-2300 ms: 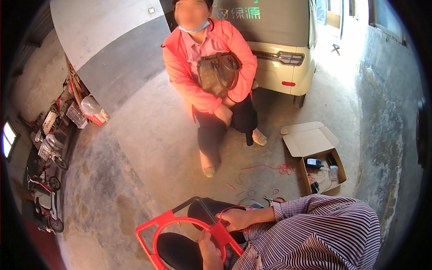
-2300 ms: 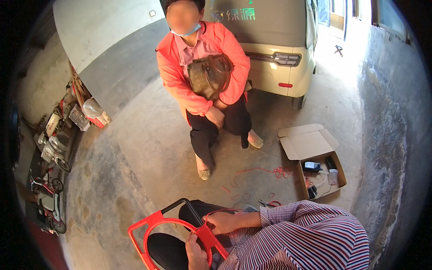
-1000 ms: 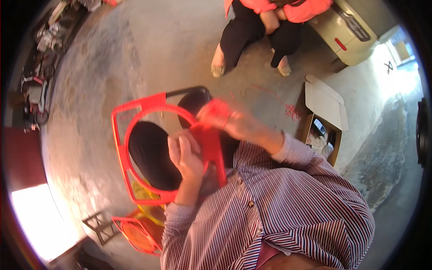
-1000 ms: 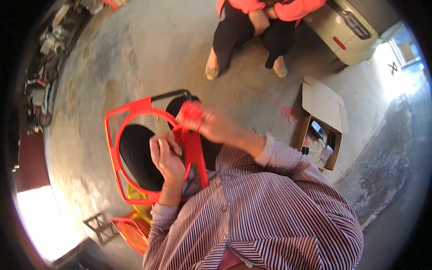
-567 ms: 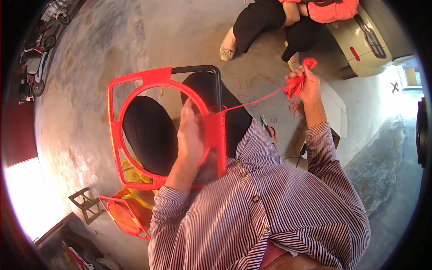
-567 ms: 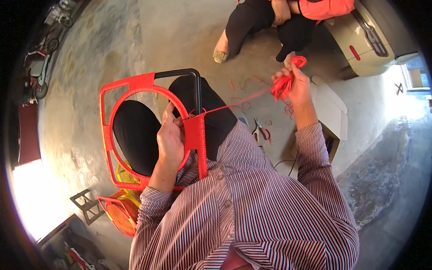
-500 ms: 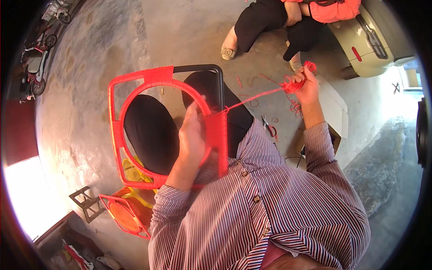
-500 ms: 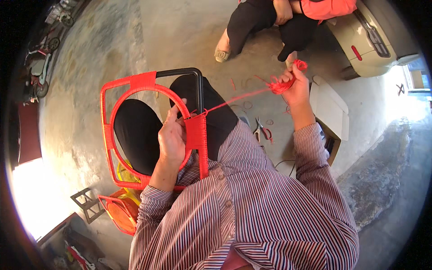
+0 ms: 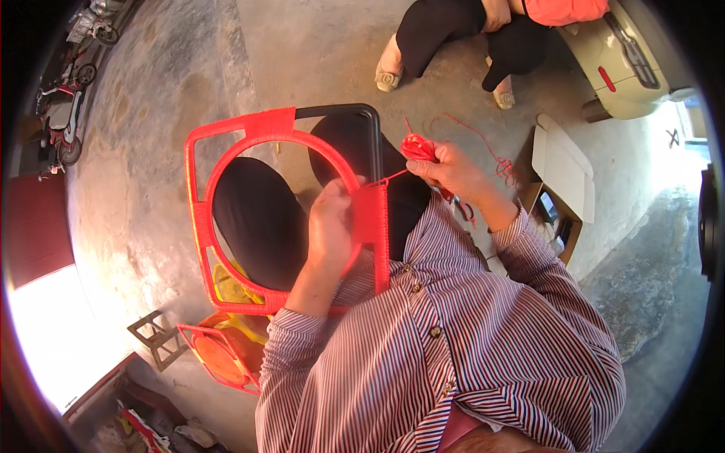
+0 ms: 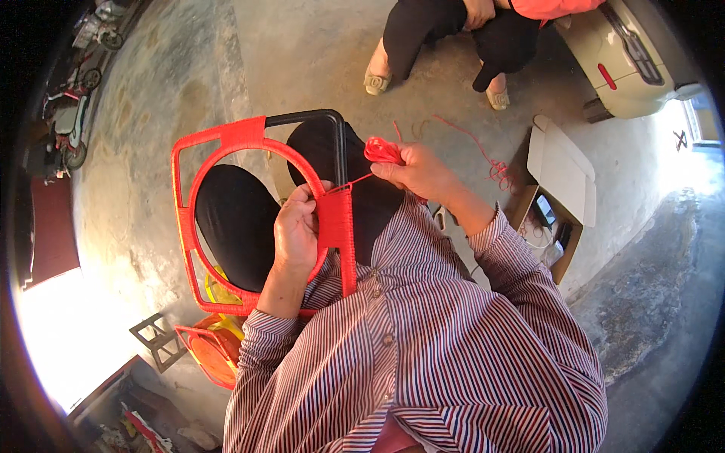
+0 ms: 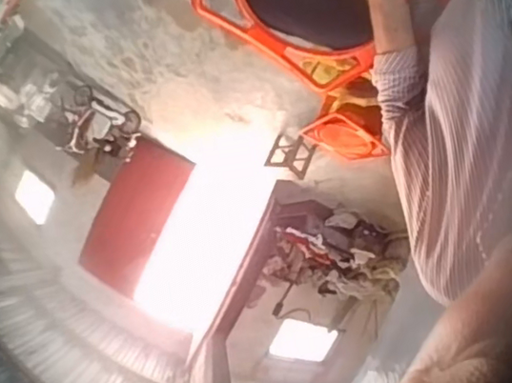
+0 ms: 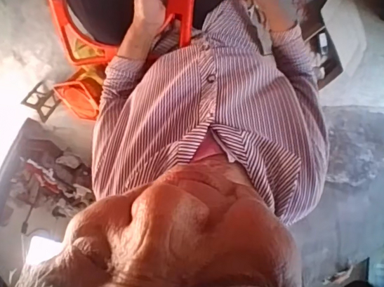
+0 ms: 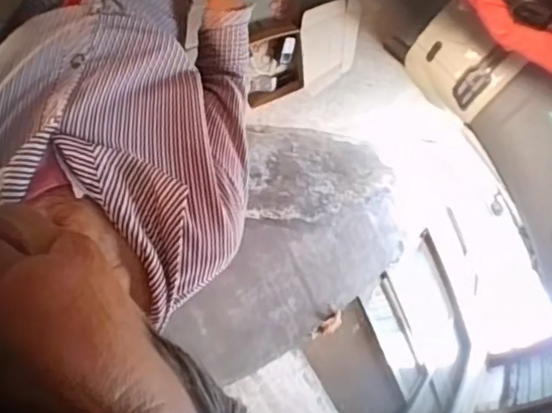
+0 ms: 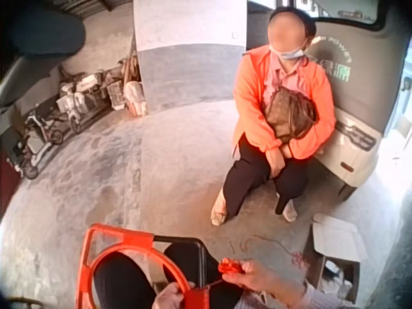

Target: The person winds red string onto a plastic furniture frame by hand.

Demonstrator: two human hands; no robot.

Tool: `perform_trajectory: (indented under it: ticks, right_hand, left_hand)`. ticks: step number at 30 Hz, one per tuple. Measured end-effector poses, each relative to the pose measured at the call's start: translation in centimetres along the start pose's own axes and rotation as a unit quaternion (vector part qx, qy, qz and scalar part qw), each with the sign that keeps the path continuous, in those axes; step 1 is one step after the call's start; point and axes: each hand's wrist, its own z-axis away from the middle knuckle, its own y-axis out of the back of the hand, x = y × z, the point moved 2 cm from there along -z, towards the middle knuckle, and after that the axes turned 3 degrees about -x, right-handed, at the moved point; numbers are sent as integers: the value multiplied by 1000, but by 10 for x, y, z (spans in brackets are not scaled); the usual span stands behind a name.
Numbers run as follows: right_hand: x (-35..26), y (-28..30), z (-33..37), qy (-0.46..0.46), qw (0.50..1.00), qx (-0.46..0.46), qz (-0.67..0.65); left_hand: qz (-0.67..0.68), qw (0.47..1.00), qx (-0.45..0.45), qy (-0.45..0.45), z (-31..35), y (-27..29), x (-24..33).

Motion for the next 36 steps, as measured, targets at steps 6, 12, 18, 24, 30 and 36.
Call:
perform_trajectory:
  ticks: [6,12,18,24,30,36]
  right_hand:
    - [8,-2,14,-21,1000,0,4]
    - [32,-11,20,-6,999,-10,-37]
    - [51,-9,7,-18,997,8,-80]
    - [17,31,-14,57,985,144,74]
    - [-75,-39,-11,373,861,45,343]
    - [-61,-53,-19,472,773,222,361]
  left_hand:
    - [15,1000,-7,14,-1,-1,0]
    - [32,999,-12,7,-7,-1,-3]
    - [50,998,-15,24,-7,3,-6]
    - [33,999,12,-6,-7,1,-6]
    - [-64,972,65,-216,6,-15,1]
    - [-151,964,119,-182,2,2,0]
